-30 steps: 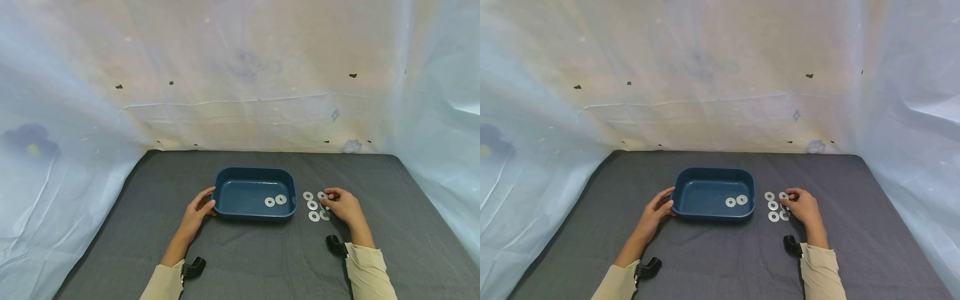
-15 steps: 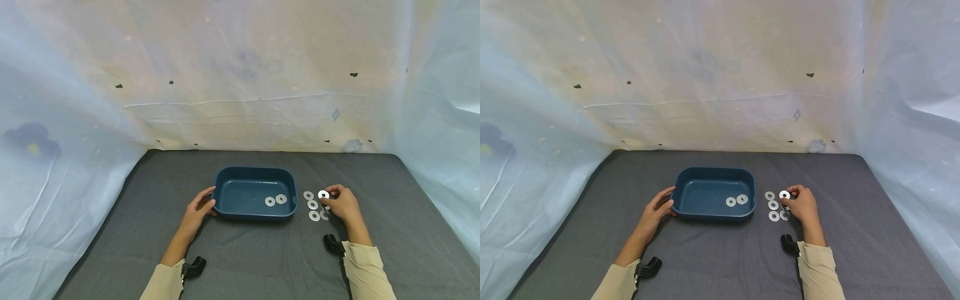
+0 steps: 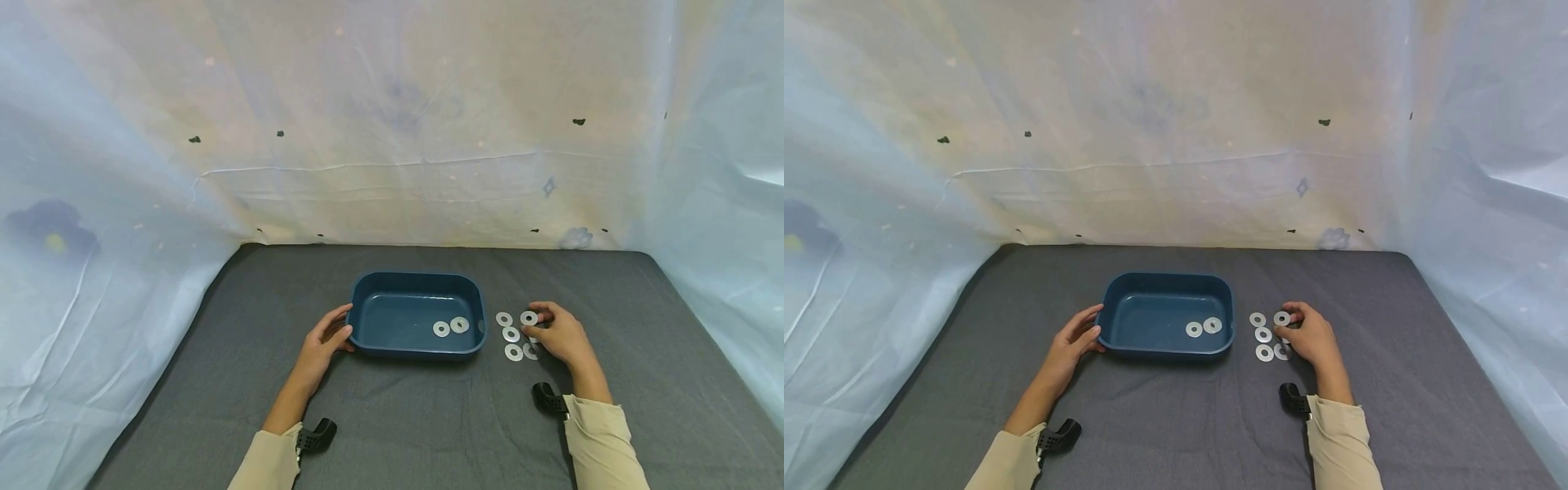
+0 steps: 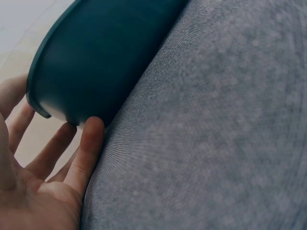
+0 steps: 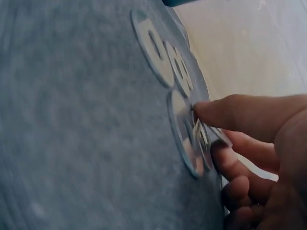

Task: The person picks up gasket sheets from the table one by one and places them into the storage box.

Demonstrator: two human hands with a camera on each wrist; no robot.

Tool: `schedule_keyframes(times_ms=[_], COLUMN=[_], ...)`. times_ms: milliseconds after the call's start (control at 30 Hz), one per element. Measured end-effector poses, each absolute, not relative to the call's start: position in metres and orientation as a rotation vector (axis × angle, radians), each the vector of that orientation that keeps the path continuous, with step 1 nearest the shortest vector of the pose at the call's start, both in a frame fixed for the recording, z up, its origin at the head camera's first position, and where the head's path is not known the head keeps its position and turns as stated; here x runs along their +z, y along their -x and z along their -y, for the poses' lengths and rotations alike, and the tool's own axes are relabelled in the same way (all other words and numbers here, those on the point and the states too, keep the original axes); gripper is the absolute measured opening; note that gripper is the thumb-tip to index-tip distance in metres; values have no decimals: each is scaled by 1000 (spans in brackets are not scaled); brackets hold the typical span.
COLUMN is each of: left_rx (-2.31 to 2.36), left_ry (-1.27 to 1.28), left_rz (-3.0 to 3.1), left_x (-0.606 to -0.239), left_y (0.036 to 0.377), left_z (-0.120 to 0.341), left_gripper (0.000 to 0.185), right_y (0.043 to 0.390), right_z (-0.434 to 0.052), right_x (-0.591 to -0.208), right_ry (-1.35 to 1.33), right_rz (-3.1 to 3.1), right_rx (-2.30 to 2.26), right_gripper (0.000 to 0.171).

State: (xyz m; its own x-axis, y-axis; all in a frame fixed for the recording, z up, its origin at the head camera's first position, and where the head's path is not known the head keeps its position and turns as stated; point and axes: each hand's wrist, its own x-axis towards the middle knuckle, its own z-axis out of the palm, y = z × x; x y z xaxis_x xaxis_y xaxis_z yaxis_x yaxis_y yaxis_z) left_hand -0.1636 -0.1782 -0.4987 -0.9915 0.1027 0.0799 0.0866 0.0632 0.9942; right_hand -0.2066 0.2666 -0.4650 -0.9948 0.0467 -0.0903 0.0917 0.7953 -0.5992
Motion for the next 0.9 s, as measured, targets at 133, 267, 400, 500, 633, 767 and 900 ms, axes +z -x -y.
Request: schedule_keyframes(times_ms=[133,267,400,500,633,767,900], left_rx=[2132,2128,2127,2126,2131,2136,2127], left_ry=[-199,-203,-209,-213,-224,-225,-213], left_rz=[-2282,-2287,-2285,-2285,-2281,-2274,-2284], left_x=[-498,-497,-498,-498,-498,-498,-498], left_y=[163,163,163,163,163,163,163], left_z=[178,177,177,177,177,177,177], left_gripper=[46,46,46,46,46,46,46], right_y=[206,206,205,204,205,206,206], right_z=[-269,-269,-268,-268,-268,-269,-269], right_x=[-464,-462,-460,-460,-461,-463,-465], right_ry=[-59,-63,-76,-90,-112,-116,-114], right_rz=[-2928,-2928,-2912,-2907,-2906,-2918,-2939], right_rx=[-949,-945,-950,-953,-956,-965,-973], right_gripper=[47,46,46,45,45,44,43])
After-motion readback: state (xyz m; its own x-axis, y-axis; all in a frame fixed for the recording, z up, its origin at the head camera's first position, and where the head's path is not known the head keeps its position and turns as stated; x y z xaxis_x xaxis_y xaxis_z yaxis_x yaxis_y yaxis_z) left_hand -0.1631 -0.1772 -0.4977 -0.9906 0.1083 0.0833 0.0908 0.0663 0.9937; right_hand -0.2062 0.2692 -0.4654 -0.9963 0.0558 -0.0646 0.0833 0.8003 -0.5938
